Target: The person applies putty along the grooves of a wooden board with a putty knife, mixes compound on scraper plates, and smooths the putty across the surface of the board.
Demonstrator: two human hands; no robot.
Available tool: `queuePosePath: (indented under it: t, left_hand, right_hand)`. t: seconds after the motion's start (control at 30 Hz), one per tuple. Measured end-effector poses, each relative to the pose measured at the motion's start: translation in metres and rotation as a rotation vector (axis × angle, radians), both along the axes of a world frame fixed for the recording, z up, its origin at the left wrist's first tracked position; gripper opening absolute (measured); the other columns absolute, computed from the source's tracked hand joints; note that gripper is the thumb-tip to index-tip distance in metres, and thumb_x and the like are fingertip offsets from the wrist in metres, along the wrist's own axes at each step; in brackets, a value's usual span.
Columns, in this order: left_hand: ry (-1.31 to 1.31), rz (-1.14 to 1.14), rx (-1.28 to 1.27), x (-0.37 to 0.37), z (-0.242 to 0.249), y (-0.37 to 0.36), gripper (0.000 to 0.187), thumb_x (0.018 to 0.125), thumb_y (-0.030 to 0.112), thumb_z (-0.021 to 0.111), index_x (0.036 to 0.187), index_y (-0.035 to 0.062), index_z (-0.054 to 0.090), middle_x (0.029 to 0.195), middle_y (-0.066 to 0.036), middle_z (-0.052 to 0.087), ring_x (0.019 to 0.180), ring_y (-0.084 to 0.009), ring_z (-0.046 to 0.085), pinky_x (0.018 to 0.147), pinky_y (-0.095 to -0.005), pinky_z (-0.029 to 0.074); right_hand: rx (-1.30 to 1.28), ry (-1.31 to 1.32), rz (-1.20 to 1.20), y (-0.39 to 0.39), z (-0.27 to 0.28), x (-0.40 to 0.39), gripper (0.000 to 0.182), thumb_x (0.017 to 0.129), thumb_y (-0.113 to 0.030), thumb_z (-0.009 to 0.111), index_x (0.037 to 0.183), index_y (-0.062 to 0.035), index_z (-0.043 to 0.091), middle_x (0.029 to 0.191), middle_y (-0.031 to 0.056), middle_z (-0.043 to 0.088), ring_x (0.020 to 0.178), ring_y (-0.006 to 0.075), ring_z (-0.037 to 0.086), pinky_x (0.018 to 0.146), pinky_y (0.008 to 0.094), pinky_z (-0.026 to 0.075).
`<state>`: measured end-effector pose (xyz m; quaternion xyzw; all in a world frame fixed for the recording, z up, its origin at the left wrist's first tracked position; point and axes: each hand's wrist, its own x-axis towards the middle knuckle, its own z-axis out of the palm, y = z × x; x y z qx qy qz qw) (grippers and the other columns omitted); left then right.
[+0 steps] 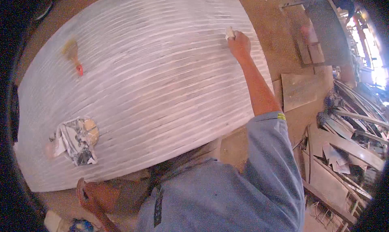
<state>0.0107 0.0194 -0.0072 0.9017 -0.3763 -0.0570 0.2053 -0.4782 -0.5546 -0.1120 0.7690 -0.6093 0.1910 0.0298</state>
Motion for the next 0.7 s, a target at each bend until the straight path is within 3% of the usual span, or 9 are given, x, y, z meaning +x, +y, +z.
queuePosePath:
  t: [0.3, 0.4, 0.47, 0.53, 0.7]
  left_hand:
    - [-0.016, 0.000, -0.156, -0.008, 0.013, -0.010, 0.022, 0.088, 0.002, 0.058, 0.107, -0.0013, 0.068, 0.111, -0.017, 0.068, 0.104, -0.0310, 0.064, 0.093, -0.0400, 0.048]
    - [-0.021, -0.042, -0.223, -0.003, 0.006, -0.003, 0.022, 0.087, 0.000, 0.058, 0.107, -0.0009, 0.069, 0.110, -0.016, 0.068, 0.104, -0.0308, 0.064, 0.092, -0.0397, 0.049]
    - [-0.047, -0.056, -0.261, -0.006, 0.010, -0.004, 0.022, 0.086, -0.001, 0.059, 0.106, -0.0014, 0.069, 0.110, -0.016, 0.068, 0.103, -0.0305, 0.064, 0.092, -0.0399, 0.049]
    - [-0.043, -0.034, -0.256, -0.010, 0.015, -0.010, 0.022, 0.086, -0.001, 0.060, 0.106, -0.0014, 0.069, 0.110, -0.016, 0.068, 0.103, -0.0303, 0.064, 0.092, -0.0400, 0.049]
    - [0.027, 0.021, -0.305, -0.015, 0.017, -0.014, 0.022, 0.085, -0.002, 0.061, 0.105, -0.0016, 0.069, 0.110, -0.015, 0.068, 0.105, -0.0300, 0.063, 0.092, -0.0392, 0.048]
  right_hand:
    - [0.190, -0.101, 0.026, 0.055, 0.010, 0.114, 0.032, 0.082, -0.029, 0.057, 0.084, 0.0025, 0.061, 0.082, 0.0258, 0.063, 0.081, 0.0411, 0.062, 0.072, 0.0483, 0.046]
    - [0.219, -0.107, 0.115, 0.077, 0.007, 0.166, 0.029, 0.080, -0.026, 0.060, 0.090, 0.0003, 0.064, 0.086, 0.0234, 0.065, 0.084, 0.0412, 0.062, 0.075, 0.0504, 0.048]
    - [0.088, -0.178, 0.212, 0.104, 0.002, 0.214, 0.030, 0.080, -0.026, 0.061, 0.097, -0.0019, 0.066, 0.093, 0.0222, 0.065, 0.088, 0.0397, 0.063, 0.078, 0.0498, 0.049]
    - [0.268, -0.146, 0.213, 0.119, 0.010, 0.260, 0.033, 0.079, -0.027, 0.061, 0.103, -0.0039, 0.066, 0.099, 0.0214, 0.065, 0.093, 0.0392, 0.062, 0.080, 0.0489, 0.051]
    - [0.354, -0.404, 0.346, 0.155, -0.003, 0.343, 0.035, 0.074, -0.027, 0.062, 0.096, -0.0006, 0.067, 0.093, 0.0236, 0.066, 0.091, 0.0423, 0.062, 0.080, 0.0514, 0.050]
